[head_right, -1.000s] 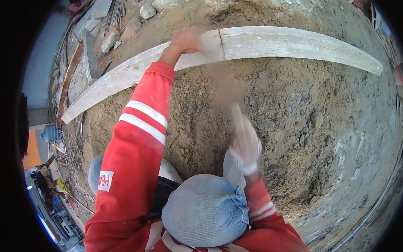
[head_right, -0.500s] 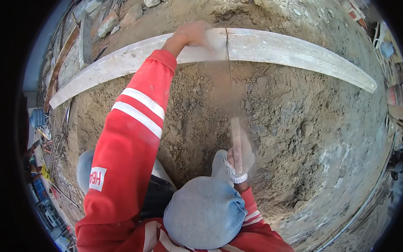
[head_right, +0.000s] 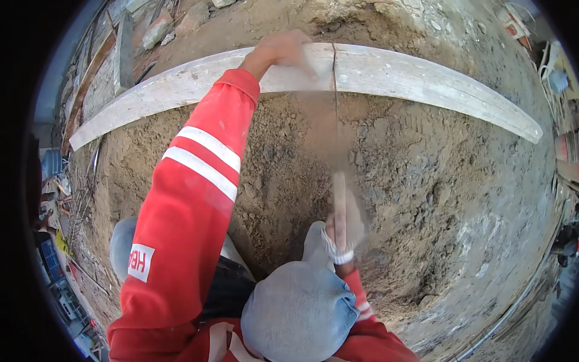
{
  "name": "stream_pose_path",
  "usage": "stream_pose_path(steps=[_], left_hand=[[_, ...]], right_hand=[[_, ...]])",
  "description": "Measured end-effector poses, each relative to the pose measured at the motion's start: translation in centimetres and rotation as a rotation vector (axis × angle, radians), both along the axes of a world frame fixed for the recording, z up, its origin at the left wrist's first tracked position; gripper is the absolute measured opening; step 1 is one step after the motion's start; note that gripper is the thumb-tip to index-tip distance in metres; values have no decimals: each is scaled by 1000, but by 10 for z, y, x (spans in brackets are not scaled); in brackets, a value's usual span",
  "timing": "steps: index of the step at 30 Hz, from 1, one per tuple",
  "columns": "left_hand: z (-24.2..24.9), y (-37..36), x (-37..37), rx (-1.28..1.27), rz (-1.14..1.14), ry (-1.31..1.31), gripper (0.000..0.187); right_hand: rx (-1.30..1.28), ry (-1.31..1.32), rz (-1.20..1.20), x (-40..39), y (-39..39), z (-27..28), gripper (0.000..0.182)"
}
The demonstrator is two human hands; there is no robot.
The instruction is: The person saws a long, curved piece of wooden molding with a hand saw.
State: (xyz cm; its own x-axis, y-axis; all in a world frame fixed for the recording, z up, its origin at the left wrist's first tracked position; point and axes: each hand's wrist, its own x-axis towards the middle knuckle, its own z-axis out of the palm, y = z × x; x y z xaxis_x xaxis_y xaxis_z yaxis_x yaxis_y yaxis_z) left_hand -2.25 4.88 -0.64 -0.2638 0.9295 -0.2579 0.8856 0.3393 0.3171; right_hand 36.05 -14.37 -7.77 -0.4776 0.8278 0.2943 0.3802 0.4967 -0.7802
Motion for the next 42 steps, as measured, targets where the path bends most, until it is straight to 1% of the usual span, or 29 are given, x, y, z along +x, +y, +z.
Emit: stream_pose_path(steps=[1,2,4,5,6,7,8,10,11,13,14,16,17,19,21,22,23,25,26,28,30,32,33,35,36,38,39,40,42], left_hand=[[-2,0,-1,19,13,-10,107],[-1,0,2,33,13,-20,108],[6,4,1,-17,-42,-28,110],[6,4,1,-73,-66,-54,112],[4,6,-1,-68,-93,-40,112],[-6,4,-4,-1,-82,-51,113],[-11,3,-8,66,-66,-59,115],[-18,8,-16,93,-90,-50,116],[-24,7,-17,112,-107,-56,116],[-22,11,-19,71,-101,-69,117],[-22,11,-19,25,-92,-90,117],[-2,5,-5,-7,-47,-46,116],[5,0,2,-41,-17,1,115],[-2,-4,3,15,-42,40,112],[0,-6,7,95,-57,73,109],[3,-10,10,124,-54,58,105],[5,-15,9,148,-45,41,101],[8,-15,8,129,-57,24,98],[8,-13,7,115,-69,5,95],[3,-7,0,114,-70,-14,94],[-2,-4,-4,112,-61,-31,93],[4,-1,-2,6,-51,-36,96],[-6,-2,-7,3,-58,-33,96],[-16,2,-10,148,-83,-21,101],[-7,2,-2,155,-104,-18,101],[13,-13,13,83,-51,71,108],[16,-14,13,83,-50,74,108],[16,-17,13,90,-64,63,109],[12,-20,15,97,-57,34,111]], right_hand=[[106,-80,-1,6,-3,0,52],[-4,-124,26,3,8,2,53],[121,-81,57,-45,51,24,51],[262,150,-25,-77,80,1,47],[344,100,-66,-102,106,1,47],[96,284,-40,-124,124,7,50],[92,296,-54,-123,123,4,50],[408,258,-22,-115,124,-1,48],[376,187,-25,-94,103,13,47],[219,-17,62,-42,54,14,70],[99,-79,73,-17,28,15,71],[-197,-55,62,12,-2,13,73],[-270,-25,61,9,-2,15,74],[84,-37,25,-31,41,17,65],[392,106,-8,-97,111,12,63],[371,185,-26,-118,128,3,72],[371,190,-25,-121,127,10,72],[280,249,-10,-120,126,30,56],[174,208,5,-105,114,16,62],[204,50,36,-53,68,14,58],[90,-101,43,-6,19,6,54],[-48,-123,22,12,-1,0,51],[-170,-60,29,1,7,10,62],[42,85,48,-39,47,41,68],[289,162,83,-61,79,17,65],[473,213,34,-116,133,24,59],[112,318,75,-126,134,40,58],[107,314,81,-123,131,38,58],[408,199,50,-105,119,32,61]])
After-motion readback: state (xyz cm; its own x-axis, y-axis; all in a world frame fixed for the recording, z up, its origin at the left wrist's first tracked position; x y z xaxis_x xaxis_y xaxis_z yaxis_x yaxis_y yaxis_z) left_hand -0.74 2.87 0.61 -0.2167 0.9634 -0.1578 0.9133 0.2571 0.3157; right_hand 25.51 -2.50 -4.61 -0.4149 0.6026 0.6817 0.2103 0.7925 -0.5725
